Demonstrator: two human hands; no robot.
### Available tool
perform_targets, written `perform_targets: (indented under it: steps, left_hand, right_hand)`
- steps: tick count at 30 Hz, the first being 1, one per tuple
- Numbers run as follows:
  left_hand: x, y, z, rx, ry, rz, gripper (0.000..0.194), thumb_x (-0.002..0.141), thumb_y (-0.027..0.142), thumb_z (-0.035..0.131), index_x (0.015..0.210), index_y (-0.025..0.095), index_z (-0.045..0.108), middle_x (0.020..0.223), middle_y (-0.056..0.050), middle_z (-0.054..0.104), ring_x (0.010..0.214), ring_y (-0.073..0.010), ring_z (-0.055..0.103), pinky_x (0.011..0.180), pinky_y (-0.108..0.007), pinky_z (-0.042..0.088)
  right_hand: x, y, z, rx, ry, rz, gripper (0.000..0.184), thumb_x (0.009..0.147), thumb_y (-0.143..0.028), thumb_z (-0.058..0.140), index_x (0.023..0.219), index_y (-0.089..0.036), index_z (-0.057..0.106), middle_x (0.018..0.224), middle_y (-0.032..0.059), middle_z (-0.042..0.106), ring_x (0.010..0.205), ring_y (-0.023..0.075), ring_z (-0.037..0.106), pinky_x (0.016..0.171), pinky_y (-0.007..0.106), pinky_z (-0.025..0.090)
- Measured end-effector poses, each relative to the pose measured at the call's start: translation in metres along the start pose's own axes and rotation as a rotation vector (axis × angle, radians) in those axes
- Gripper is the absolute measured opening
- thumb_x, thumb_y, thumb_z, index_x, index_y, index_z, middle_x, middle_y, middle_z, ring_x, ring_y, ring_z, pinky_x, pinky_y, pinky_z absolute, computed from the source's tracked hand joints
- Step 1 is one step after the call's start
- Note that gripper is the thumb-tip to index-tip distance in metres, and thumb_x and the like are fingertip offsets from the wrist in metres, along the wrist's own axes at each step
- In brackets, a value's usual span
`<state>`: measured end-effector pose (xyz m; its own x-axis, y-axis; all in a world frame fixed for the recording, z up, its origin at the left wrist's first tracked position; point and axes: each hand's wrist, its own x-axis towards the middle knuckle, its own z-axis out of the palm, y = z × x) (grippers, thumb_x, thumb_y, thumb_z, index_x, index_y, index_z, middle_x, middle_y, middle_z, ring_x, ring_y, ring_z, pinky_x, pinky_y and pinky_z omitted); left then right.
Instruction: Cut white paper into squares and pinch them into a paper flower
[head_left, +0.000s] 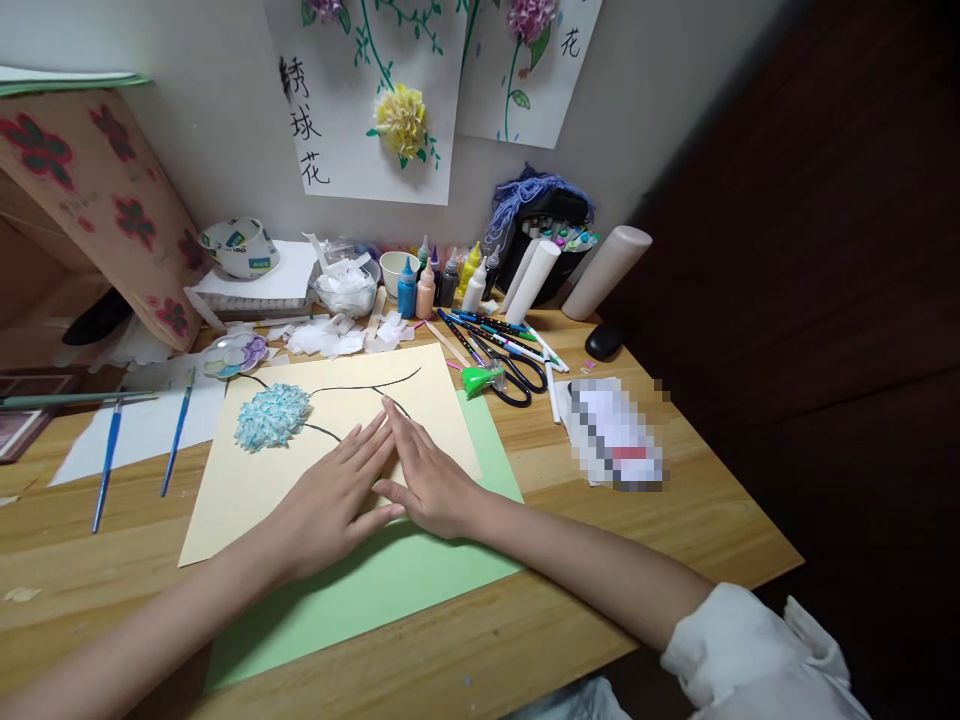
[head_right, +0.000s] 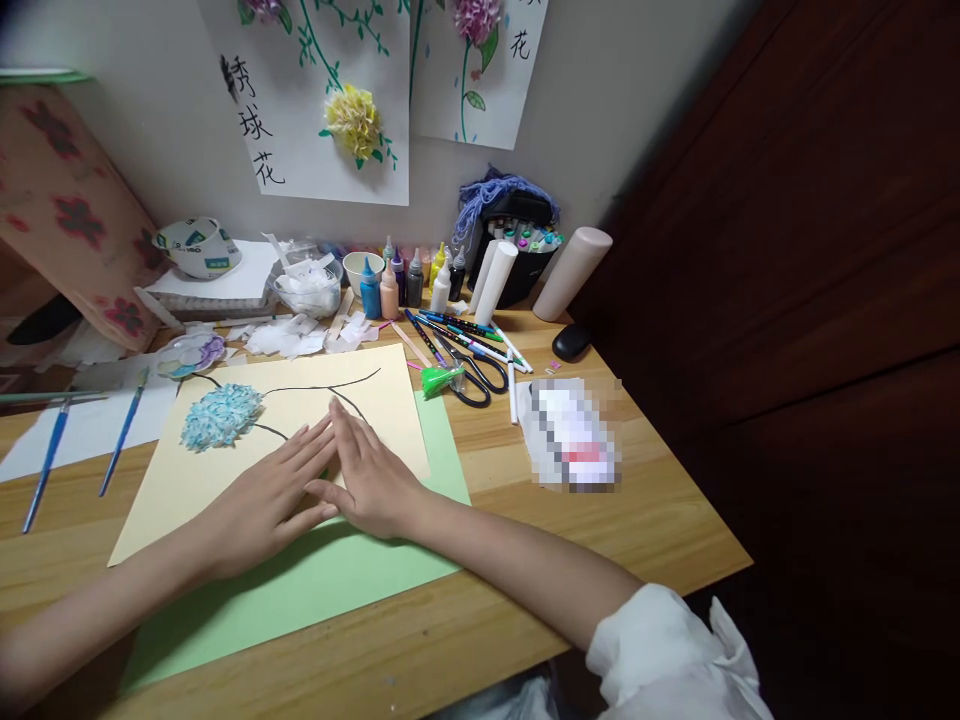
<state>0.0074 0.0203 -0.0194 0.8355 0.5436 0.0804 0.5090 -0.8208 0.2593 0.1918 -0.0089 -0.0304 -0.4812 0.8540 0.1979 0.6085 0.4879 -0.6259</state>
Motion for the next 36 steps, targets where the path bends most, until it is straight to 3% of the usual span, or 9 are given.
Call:
perform_targets:
  steps: [4, 10, 15, 20, 23, 29, 33, 36]
  left_hand:
    - [0.018, -0.005, 0.005, -0.019, -0.044, 0.054, 0.083, 0.086, 0.058, 0.041, 0.147, 0.021, -0.002, 0.152, -0.011, 0.009, 0.139, -0.0287, 0.016, 0.113, -0.048, 0.02]
    - [0.02, -0.004, 0.015, 0.031, -0.036, 0.029, 0.086, 0.086, 0.058, 0.039, 0.146, 0.019, -0.008, 0.152, -0.013, 0.013, 0.139, -0.0286, 0.015, 0.112, -0.049, 0.021]
    - [0.019, -0.004, 0.007, -0.019, -0.066, 0.006, 0.081, 0.088, 0.056, 0.039, 0.146, 0.024, -0.007, 0.153, -0.01, 0.01, 0.139, -0.0275, 0.017, 0.112, -0.048, 0.021]
    - [0.033, -0.004, -0.012, -0.087, -0.108, -0.099, 0.078, 0.089, 0.055, 0.036, 0.146, 0.021, -0.007, 0.153, -0.009, 0.011, 0.137, -0.0252, 0.025, 0.109, -0.04, 0.031]
    - [0.046, -0.004, -0.006, -0.043, -0.066, -0.102, 0.079, 0.089, 0.056, 0.035, 0.147, 0.017, -0.001, 0.153, -0.011, 0.013, 0.138, -0.0269, 0.023, 0.111, -0.043, 0.027]
    - [0.053, -0.007, 0.02, 0.024, 0.02, 0.019, 0.077, 0.089, 0.054, 0.036, 0.147, 0.018, 0.001, 0.153, -0.011, 0.01, 0.14, -0.025, 0.014, 0.114, -0.044, 0.017]
    - [0.051, -0.006, 0.019, 0.004, 0.021, 0.014, 0.074, 0.091, 0.051, 0.035, 0.147, 0.017, 0.0, 0.154, -0.01, 0.009, 0.141, -0.0239, 0.013, 0.115, -0.043, 0.016]
    - [0.053, -0.008, 0.013, -0.034, -0.058, -0.013, 0.071, 0.092, 0.051, 0.03, 0.147, 0.017, 0.0, 0.154, -0.01, 0.006, 0.141, -0.0236, 0.01, 0.115, -0.045, 0.014]
  right_hand:
    - [-0.002, 0.002, -0.004, 0.112, 0.032, 0.027, 0.081, 0.091, -0.055, 0.029, 0.144, -0.017, -0.019, 0.155, 0.014, -0.004, 0.142, 0.0219, -0.002, 0.115, 0.046, 0.015]
    - [-0.003, -0.001, -0.013, 0.258, 0.026, 0.086, 0.077, 0.091, -0.058, 0.019, 0.145, -0.013, -0.012, 0.155, 0.0145, -0.002, 0.142, 0.0195, 0.0, 0.116, 0.042, 0.013]
    - [-0.004, -0.002, -0.013, 0.27, 0.053, 0.109, 0.074, 0.092, -0.056, 0.022, 0.146, -0.016, -0.01, 0.155, 0.0115, 0.0, 0.142, 0.0189, 0.003, 0.116, 0.041, 0.014]
    - [-0.003, 0.003, -0.009, 0.444, 0.211, 0.234, 0.058, 0.097, -0.045, 0.012, 0.147, -0.018, 0.002, 0.154, 0.0095, 0.016, 0.14, 0.015, 0.018, 0.113, 0.037, 0.024]
    - [-0.003, 0.005, -0.007, 0.529, 0.296, 0.309, 0.056, 0.097, -0.045, 0.009, 0.146, -0.018, 0.009, 0.152, 0.0077, 0.021, 0.139, 0.013, 0.021, 0.113, 0.034, 0.026]
    - [-0.006, 0.0, -0.007, 0.376, 0.355, 0.335, 0.059, 0.096, -0.045, 0.021, 0.146, -0.016, 0.01, 0.153, 0.0097, 0.019, 0.141, 0.0143, 0.016, 0.115, 0.035, 0.021]
    - [-0.006, -0.003, -0.007, 0.311, 0.342, 0.306, 0.058, 0.096, -0.043, 0.023, 0.146, -0.017, 0.008, 0.152, 0.0102, 0.019, 0.14, 0.0158, 0.016, 0.115, 0.037, 0.021]
    - [-0.006, -0.002, -0.006, 0.335, 0.36, 0.307, 0.06, 0.096, -0.044, 0.021, 0.146, -0.015, 0.006, 0.152, 0.0119, 0.019, 0.141, 0.0154, 0.015, 0.115, 0.036, 0.02]
